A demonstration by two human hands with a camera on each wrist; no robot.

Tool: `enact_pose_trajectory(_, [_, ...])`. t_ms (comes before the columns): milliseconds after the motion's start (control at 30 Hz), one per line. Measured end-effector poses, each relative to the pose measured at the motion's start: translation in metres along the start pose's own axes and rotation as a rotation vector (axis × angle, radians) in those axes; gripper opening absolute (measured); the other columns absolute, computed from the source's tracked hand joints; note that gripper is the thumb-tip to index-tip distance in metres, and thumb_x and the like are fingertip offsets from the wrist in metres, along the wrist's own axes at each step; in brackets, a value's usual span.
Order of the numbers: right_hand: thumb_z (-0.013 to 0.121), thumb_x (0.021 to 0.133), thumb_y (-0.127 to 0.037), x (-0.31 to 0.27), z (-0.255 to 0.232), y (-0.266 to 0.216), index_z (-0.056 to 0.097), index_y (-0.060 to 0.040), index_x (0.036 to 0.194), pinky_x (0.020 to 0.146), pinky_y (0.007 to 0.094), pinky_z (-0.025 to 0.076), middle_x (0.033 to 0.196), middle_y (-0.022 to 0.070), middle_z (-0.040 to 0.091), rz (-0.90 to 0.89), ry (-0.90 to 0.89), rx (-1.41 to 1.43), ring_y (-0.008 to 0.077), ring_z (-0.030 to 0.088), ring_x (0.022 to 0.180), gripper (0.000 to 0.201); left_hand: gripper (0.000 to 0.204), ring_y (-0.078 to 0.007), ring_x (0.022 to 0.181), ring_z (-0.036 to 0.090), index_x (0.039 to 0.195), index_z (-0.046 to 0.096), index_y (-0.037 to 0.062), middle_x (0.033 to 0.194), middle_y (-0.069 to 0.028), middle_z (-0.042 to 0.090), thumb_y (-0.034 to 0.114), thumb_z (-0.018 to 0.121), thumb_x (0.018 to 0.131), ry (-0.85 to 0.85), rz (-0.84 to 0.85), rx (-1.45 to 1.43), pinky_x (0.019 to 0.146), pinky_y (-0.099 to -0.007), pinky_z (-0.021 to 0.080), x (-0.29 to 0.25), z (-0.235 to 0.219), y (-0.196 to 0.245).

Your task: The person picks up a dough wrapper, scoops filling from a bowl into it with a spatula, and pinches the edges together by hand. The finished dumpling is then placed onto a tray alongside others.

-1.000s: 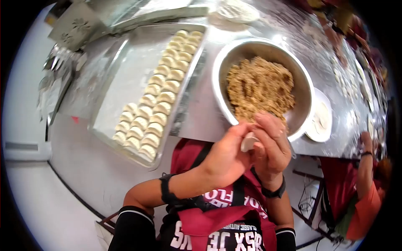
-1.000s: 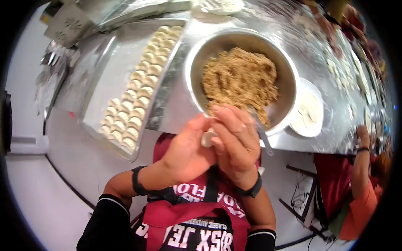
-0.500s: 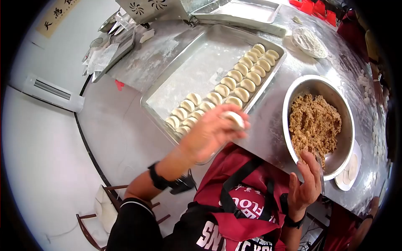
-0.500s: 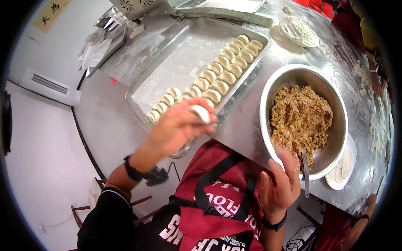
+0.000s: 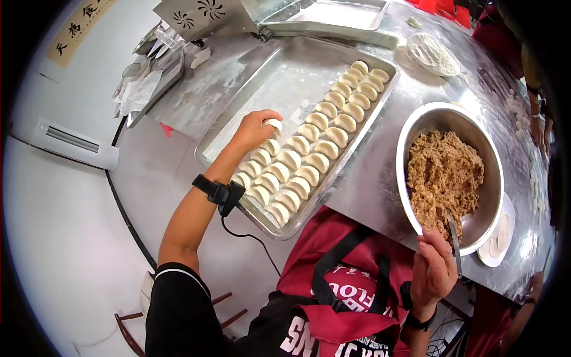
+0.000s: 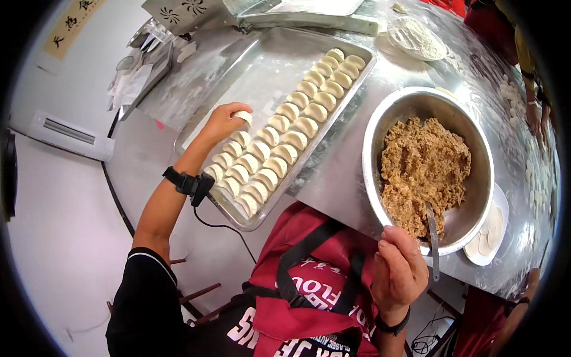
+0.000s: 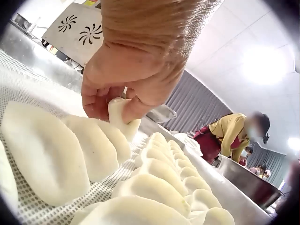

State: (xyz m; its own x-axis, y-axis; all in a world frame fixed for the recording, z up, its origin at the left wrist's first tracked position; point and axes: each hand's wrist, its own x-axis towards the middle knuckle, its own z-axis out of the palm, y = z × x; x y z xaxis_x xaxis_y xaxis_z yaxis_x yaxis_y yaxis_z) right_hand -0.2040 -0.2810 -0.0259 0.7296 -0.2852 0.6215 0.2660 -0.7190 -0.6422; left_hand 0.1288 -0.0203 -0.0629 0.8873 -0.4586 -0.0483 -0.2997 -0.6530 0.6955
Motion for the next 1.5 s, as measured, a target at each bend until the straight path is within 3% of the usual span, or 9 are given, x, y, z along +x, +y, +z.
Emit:
enact_pose_trajectory(100, [0.061, 0.069, 0.011, 0.001, 0.001, 0.001, 0.06, 0.0031, 0.088, 0.07, 0.0312, 0.051, 0.092, 0.0205, 0.062, 0.003, 0.006, 0.004, 0.0264, 0.063, 0.078, 0.021, 0.026, -0.014, 0.077, 0.058, 0.096, 0.065, 0.0014, 0.086, -0.0074, 0.065, 0.003, 0.055, 0.072, -0.132, -0.116, -0.021, 0.072, -0.0262, 0.046, 0.003, 0.003, 0.003])
enact_pose_trajectory(233, [0.061, 0.069, 0.011, 0.001, 0.0, 0.001, 0.06, 0.0031, 0.087, 0.07, 0.0307, 0.051, 0.093, 0.0205, 0.062, 0.016, 0.008, 0.001, 0.0259, 0.063, 0.078, 0.02, 0.028, -0.0163, 0.077, 0.06, 0.098, 0.065, 0.0014, 0.085, -0.0095, 0.065, 0.002, 0.053, 0.072, -0.169, -0.043, 0.049, 0.072, -0.0279, 0.047, 0.006, 0.007, -0.007])
enact_pose_trajectory(900, [0.063, 0.068, 0.011, 0.003, -0.011, -0.002, 0.06, 0.0026, 0.085, 0.068, 0.03, 0.052, 0.092, 0.0206, 0.063, 0.001, 0.056, -0.048, 0.0251, 0.064, 0.075, 0.019, 0.03, -0.0257, 0.087, 0.063, 0.105, 0.062, 0.0014, 0.098, -0.0153, 0.066, 0.003, 0.051, 0.077, -0.134, 0.027, 0.278, 0.08, -0.0313, 0.047, -0.001, 0.007, 0.005])
enact_pose_trajectory(1000, [0.062, 0.069, 0.009, -0.003, -0.024, -0.006, 0.06, 0.0024, 0.084, 0.066, 0.0304, 0.052, 0.09, 0.0208, 0.063, 0.02, 0.084, -0.047, 0.0256, 0.064, 0.075, 0.016, 0.032, -0.0287, 0.091, 0.062, 0.107, 0.061, 0.0018, 0.1, -0.0173, 0.064, 0.005, 0.05, 0.078, -0.127, 0.156, 0.348, 0.083, -0.0325, 0.046, -0.001, 0.009, -0.009])
enact_pose_trajectory(1100, [0.062, 0.07, 0.006, -0.002, -0.049, -0.016, 0.058, 0.0029, 0.082, 0.06, 0.0314, 0.052, 0.084, 0.0215, 0.063, -0.063, 0.164, -0.073, 0.0255, 0.064, 0.068, 0.012, 0.037, -0.0302, 0.091, 0.06, 0.113, 0.057, -0.0002, 0.1, -0.0202, 0.063, 0.002, 0.047, 0.078, -0.149, 0.098, 0.273, 0.082, -0.0351, 0.045, -0.006, 0.008, -0.007])
enact_pose_trajectory(1167, [0.062, 0.072, 0.005, -0.006, -0.073, -0.017, 0.057, 0.0024, 0.08, 0.056, 0.0312, 0.051, 0.083, 0.0215, 0.063, -0.077, 0.304, -0.107, 0.0248, 0.063, 0.063, 0.009, 0.039, -0.0273, 0.11, 0.054, 0.119, 0.051, -0.0039, 0.115, -0.0216, 0.057, 0.002, 0.044, 0.08, -0.142, 0.107, 0.253, 0.095, -0.0322, 0.039, -0.002, 0.006, -0.029])
enact_pose_trajectory(1233, [0.056, 0.078, 0.006, -0.021, -0.107, 0.0, 0.059, 0.0036, 0.089, 0.056, 0.0279, 0.049, 0.089, 0.0211, 0.062, -0.039, 0.462, -0.21, 0.0234, 0.062, 0.065, 0.011, 0.044, -0.0254, 0.124, 0.041, 0.125, 0.047, -0.0023, 0.131, -0.0174, 0.046, 0.004, 0.045, 0.081, -0.14, 0.016, 0.12, 0.102, -0.033, 0.032, -0.011, -0.002, -0.009])
enact_pose_trajectory(1367, [0.052, 0.085, 0.004, -0.047, -0.164, 0.063, 0.06, 0.0053, 0.097, 0.067, 0.0221, 0.045, 0.107, 0.0152, 0.06, 0.39, 0.712, -0.041, 0.0144, 0.06, 0.08, 0.014, 0.048, -0.0256, 0.127, 0.037, 0.13, 0.041, -0.0023, 0.135, -0.0143, 0.042, 0.006, 0.046, 0.083, -0.148, 0.071, -0.027, 0.104, -0.0348, 0.028, -0.034, -0.026, 0.01])
enact_pose_trajectory(1500, [0.059, 0.081, 0.0, -0.074, -0.208, 0.154, 0.063, 0.0014, 0.093, 0.068, 0.022, 0.046, 0.1, 0.0074, 0.063, 0.544, 0.496, -0.178, 0.0103, 0.058, 0.08, 0.013, 0.046, -0.0242, 0.125, 0.039, 0.127, 0.045, -0.0021, 0.134, -0.0145, 0.043, 0.002, 0.047, 0.081, -0.127, 0.129, -0.304, 0.102, -0.0336, 0.031, -0.071, -0.018, 0.08])
